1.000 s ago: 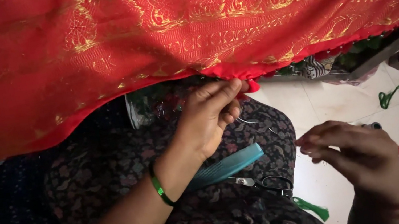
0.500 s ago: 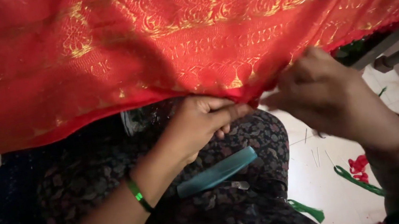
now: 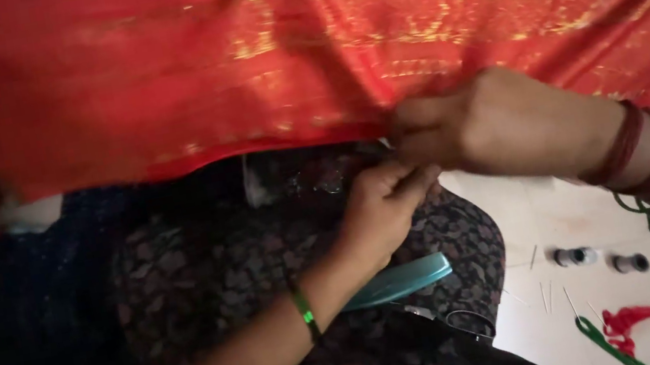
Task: Attaching decorative tassels and pom-poms to the edge of a red fabric using a needle, thread, and scissors.
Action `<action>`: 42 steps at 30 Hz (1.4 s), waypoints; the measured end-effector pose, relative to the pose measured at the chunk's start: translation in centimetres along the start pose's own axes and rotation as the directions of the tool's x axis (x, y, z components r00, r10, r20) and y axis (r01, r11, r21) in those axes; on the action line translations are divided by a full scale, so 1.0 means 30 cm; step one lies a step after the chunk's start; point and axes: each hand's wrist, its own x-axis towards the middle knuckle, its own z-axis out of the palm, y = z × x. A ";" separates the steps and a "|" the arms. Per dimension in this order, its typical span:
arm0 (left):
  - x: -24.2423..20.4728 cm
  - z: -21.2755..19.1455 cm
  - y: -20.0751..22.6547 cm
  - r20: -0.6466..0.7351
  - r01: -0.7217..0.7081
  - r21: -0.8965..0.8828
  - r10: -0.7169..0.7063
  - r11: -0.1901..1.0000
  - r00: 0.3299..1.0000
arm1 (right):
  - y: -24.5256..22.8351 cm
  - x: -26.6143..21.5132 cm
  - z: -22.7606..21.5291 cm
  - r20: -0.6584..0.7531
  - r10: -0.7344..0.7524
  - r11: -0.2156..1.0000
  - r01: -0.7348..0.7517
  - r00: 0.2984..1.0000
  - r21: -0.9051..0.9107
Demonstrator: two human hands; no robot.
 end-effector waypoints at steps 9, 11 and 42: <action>-0.050 -0.011 0.337 0.042 -0.504 0.715 0.689 0.486 0.724 | -0.036 0.033 0.003 -0.143 0.301 0.942 -0.317 0.943 -0.109; -0.044 0.000 0.319 0.190 -0.549 0.798 0.761 0.248 0.620 | -0.036 0.029 -0.001 -0.020 0.425 0.896 -0.424 0.905 -0.127; -0.023 -0.021 0.285 0.299 -0.532 0.836 0.700 0.135 0.648 | -0.090 -0.034 0.042 -0.316 0.315 0.941 -0.337 0.895 -0.017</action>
